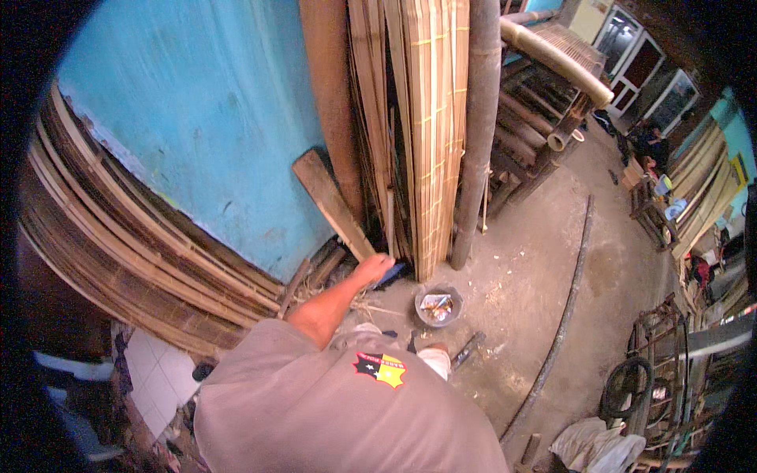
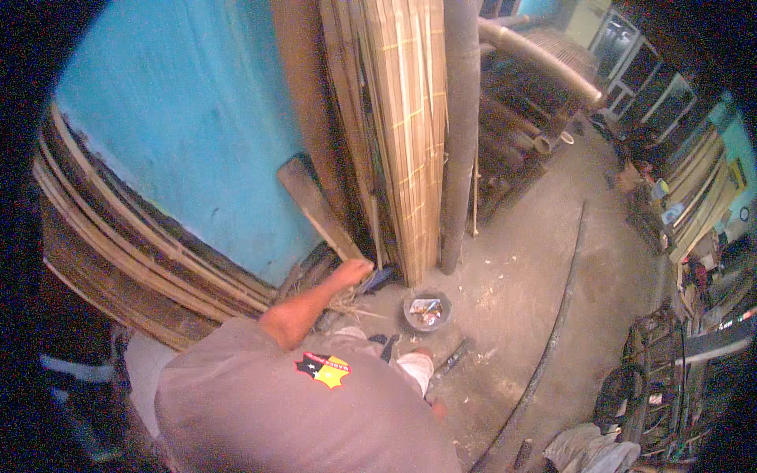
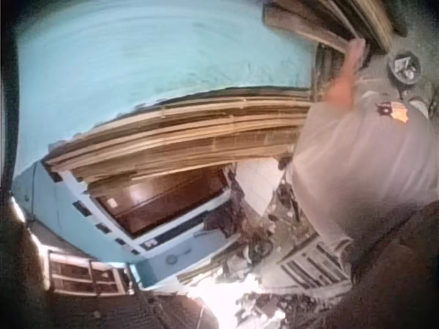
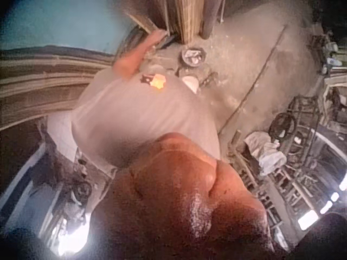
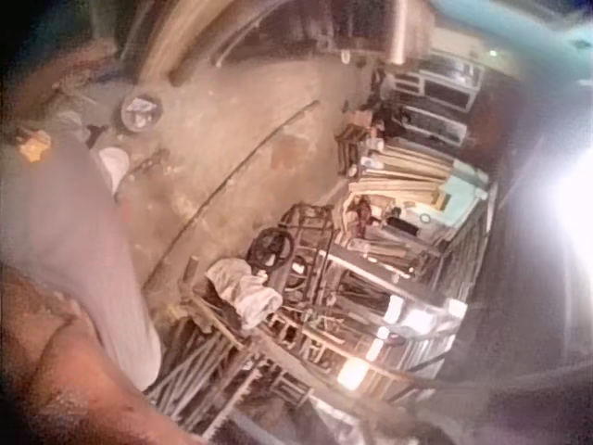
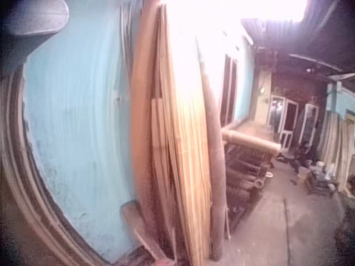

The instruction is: The person sits on the floor and uses a knife to shave and shape thin bamboo strips. They then fit the strips into a bamboo frame, adjusting and tapping them into place. The person retrieves additional strips from a nearby stack and continues assembling the frame.

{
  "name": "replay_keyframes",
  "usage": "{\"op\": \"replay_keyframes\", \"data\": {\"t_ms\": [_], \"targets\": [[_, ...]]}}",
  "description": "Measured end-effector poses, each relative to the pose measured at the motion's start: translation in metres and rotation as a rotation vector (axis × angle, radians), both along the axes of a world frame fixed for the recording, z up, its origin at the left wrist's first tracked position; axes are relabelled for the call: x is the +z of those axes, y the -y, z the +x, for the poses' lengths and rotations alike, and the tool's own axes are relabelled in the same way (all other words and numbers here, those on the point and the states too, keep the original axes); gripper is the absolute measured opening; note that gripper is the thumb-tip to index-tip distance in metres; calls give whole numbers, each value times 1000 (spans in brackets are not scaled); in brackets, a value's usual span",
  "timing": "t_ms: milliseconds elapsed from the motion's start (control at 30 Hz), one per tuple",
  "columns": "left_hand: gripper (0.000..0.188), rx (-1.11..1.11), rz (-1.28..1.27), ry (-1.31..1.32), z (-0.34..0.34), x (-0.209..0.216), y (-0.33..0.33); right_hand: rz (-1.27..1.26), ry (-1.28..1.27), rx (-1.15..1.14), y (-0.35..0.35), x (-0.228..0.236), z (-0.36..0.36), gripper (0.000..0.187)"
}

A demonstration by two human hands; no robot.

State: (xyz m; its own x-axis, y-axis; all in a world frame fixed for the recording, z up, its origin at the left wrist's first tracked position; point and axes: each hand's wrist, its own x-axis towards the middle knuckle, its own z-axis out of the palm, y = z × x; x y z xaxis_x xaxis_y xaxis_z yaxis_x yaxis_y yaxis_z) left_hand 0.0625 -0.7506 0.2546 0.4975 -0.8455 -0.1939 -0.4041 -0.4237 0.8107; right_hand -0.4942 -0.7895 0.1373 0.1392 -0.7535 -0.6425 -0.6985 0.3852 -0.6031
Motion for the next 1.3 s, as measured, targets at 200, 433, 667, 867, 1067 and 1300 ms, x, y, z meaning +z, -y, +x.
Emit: {"op": "replay_keyframes", "data": {"t_ms": [200, 433, 667, 867, 1067, 1300], "targets": [[34, 417, -294, -165, 26, 23, 56, 108, 101, -42, 109, 23, 6, 39], [46, 868, -344, 223, 98, 136, 103, 231, 50, -89, 192, 32, -33, 44], [72, 1009, -387, 329, 166, 192, 136, 270, 60, -305, 238, 44, -52, 50], [72, 900, -492, 689, 164, 221, 172, 234, 29, -402, 230, 27, -27, 48], [66, 839, -402, 782, 230, 144, 188, 228, 89, -463, 149, 23, 43, 38], [64, 662, -317, 965, 291, 69, 161, -460, -143, 648, 120, -2, 20, 39]]}}
